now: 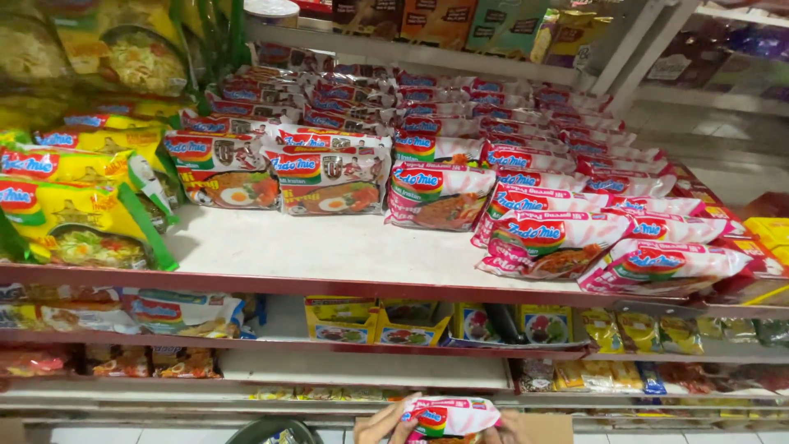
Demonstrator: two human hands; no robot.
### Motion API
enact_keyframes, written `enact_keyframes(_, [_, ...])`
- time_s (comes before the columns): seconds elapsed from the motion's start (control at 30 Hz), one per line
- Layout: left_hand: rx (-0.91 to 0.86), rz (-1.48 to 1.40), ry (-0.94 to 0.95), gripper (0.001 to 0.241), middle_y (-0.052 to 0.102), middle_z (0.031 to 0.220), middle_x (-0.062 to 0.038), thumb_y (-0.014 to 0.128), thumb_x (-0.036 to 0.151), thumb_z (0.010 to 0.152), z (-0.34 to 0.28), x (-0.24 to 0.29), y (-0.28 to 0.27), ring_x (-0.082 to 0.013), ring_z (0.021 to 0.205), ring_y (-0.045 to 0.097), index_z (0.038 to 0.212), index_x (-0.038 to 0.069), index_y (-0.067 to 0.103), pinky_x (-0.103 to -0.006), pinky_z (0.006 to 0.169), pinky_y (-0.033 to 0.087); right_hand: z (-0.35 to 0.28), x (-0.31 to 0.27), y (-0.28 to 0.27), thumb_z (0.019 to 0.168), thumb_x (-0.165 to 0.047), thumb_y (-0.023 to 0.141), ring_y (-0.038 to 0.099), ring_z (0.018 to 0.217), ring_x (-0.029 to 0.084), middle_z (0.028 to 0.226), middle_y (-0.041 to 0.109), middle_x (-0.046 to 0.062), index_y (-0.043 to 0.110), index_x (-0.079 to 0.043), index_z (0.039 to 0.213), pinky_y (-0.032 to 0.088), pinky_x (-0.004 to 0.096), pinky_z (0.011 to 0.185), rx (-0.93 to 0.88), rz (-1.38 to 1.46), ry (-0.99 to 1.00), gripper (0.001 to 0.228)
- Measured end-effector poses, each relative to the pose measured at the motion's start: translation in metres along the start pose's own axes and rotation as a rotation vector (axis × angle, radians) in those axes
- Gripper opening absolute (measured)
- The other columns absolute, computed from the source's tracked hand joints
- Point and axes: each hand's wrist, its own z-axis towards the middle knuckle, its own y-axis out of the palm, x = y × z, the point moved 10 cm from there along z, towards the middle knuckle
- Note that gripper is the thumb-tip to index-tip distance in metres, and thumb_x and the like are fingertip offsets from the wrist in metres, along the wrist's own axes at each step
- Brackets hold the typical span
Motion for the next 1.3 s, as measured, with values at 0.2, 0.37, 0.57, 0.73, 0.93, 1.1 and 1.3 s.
enact_keyframes(0.2, [0.177, -0.028, 0.871, 0.052, 0.077, 0.117, -0.021, 0.055, -0.017, 0.073, 0.022, 0.297, -0.109, -0.0329, 0.109, 0.081, 0.121, -0.007, 0.071, -0.0438, 0.098, 0.064, 0.351, -0.25, 0.086, 0.088, -0.006, 0.074, 0.062, 0.083, 0.023, 0.086, 0.068, 0.011, 0.067, 0.001, 0.094, 0.051, 0.037, 0.079, 0.192, -0.097, -0.066, 0.011])
enact_keyframes(0.37, [0.285, 0.063, 0.784, 0.034, 0.078, 0.112, -0.019, 0.064, -0.01, 0.085, 0.078, 0.398, -0.144, -0.0265, 0.101, 0.079, 0.118, -0.006, 0.071, -0.0325, 0.092, 0.06, 0.467, -0.284, 0.107, 0.088, 0.0, 0.074, 0.062, 0.089, 0.017, 0.094, 0.068, 0.009, 0.067, 0.004, 0.101, 0.049, 0.029, 0.082, 0.209, -0.268, 0.078, 0.015])
enact_keyframes(0.57, [0.317, 0.008, 0.501, 0.03, 0.081, 0.102, -0.014, 0.07, 0.0, 0.092, 0.15, 0.368, -0.149, -0.0119, 0.091, 0.076, 0.121, -0.002, 0.072, -0.0266, 0.082, 0.059, 0.499, -0.24, 0.113, 0.091, 0.004, 0.069, 0.073, 0.077, 0.014, 0.087, 0.071, 0.009, 0.066, 0.002, 0.117, 0.061, 0.026, 0.072, 0.386, -0.232, 0.385, 0.026])
enact_keyframes(0.73, [0.331, 0.013, 0.417, 0.028, 0.082, 0.099, -0.009, 0.072, 0.005, 0.092, 0.168, 0.351, -0.151, -0.0092, 0.089, 0.075, 0.119, -0.001, 0.075, -0.0249, 0.08, 0.059, 0.503, -0.236, 0.112, 0.092, -0.001, 0.072, 0.074, 0.081, 0.014, 0.095, 0.071, 0.009, 0.067, 0.007, 0.114, 0.061, 0.026, 0.074, 0.464, -0.339, 0.247, 0.023])
enact_keyframes(0.93, [0.201, -0.207, 0.321, 0.027, 0.079, 0.106, -0.008, 0.071, 0.003, 0.092, 0.181, 0.33, -0.161, -0.011, 0.098, 0.074, 0.118, -0.003, 0.073, -0.0248, 0.087, 0.059, 0.511, -0.232, 0.126, 0.097, -0.003, 0.068, 0.074, 0.085, 0.013, 0.097, 0.073, 0.008, 0.066, 0.007, 0.109, 0.062, 0.026, 0.079, 0.41, -0.255, 0.252, 0.016])
enact_keyframes(1.1, [0.124, -0.212, 0.24, 0.023, 0.079, 0.106, -0.008, 0.072, 0.004, 0.09, 0.185, 0.328, -0.157, -0.0133, 0.096, 0.076, 0.112, -0.003, 0.074, -0.0279, 0.08, 0.06, 0.504, -0.255, 0.134, 0.101, -0.004, 0.068, 0.078, 0.08, 0.017, 0.089, 0.073, 0.01, 0.064, 0.006, 0.105, 0.065, 0.026, 0.07, 0.547, -0.625, 0.112, 0.012])
enact_keyframes(1.3, [0.276, 0.264, 0.448, 0.038, 0.078, 0.11, -0.016, 0.08, 0.015, 0.086, 0.159, 0.365, -0.158, -0.0261, 0.1, 0.077, 0.117, -0.004, 0.071, -0.0342, 0.082, 0.059, 0.512, -0.283, 0.153, 0.094, -0.003, 0.076, 0.074, 0.084, 0.015, 0.107, 0.072, 0.013, 0.063, 0.005, 0.116, 0.061, 0.027, 0.07, 0.547, -0.86, -0.026, 0.027])
